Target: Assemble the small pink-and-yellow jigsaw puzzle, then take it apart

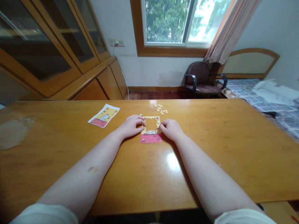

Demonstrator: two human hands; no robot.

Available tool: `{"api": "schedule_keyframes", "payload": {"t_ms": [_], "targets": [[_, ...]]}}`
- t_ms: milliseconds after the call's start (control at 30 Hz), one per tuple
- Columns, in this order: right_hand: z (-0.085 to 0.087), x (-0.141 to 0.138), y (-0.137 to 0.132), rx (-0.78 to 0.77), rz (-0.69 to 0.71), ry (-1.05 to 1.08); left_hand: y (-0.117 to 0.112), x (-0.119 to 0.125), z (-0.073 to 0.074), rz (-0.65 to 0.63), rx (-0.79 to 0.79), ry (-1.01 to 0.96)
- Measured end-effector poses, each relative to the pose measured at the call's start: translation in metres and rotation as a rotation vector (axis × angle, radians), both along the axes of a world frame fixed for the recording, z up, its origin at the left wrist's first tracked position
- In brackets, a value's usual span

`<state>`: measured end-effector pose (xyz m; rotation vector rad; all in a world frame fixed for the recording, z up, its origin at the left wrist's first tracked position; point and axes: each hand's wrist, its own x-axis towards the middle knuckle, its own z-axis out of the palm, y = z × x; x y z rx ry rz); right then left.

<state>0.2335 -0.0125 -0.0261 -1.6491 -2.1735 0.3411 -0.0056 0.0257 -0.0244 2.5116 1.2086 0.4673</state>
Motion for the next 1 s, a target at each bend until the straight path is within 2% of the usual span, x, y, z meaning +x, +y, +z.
{"api": "schedule_keyframes", "payload": {"t_ms": [67,133,300,367,500,767,1000], "targets": [[-0.001,0.0,0.0,0.004,0.004,-0.002,0.002,-0.001,-0.001,0.006,0.012,-0.016],[-0.002,0.0,0.001,0.02,-0.004,0.008,0.005,-0.003,-0.002,0.071,0.035,-0.043],[-0.007,0.001,0.002,0.071,-0.041,0.116,0.015,-0.012,-0.005,0.494,0.056,-0.021],[-0.008,0.0,0.002,0.082,-0.041,0.151,0.016,-0.015,-0.005,0.585,0.031,0.014],[-0.007,-0.002,0.001,0.059,-0.046,0.167,0.016,-0.017,-0.005,0.611,0.014,0.053],[-0.009,-0.003,0.001,0.079,0.008,0.197,0.016,-0.018,-0.008,0.558,0.034,0.112],[-0.011,-0.002,0.002,0.073,0.019,0.202,0.016,-0.018,-0.008,0.563,0.028,0.113]]}}
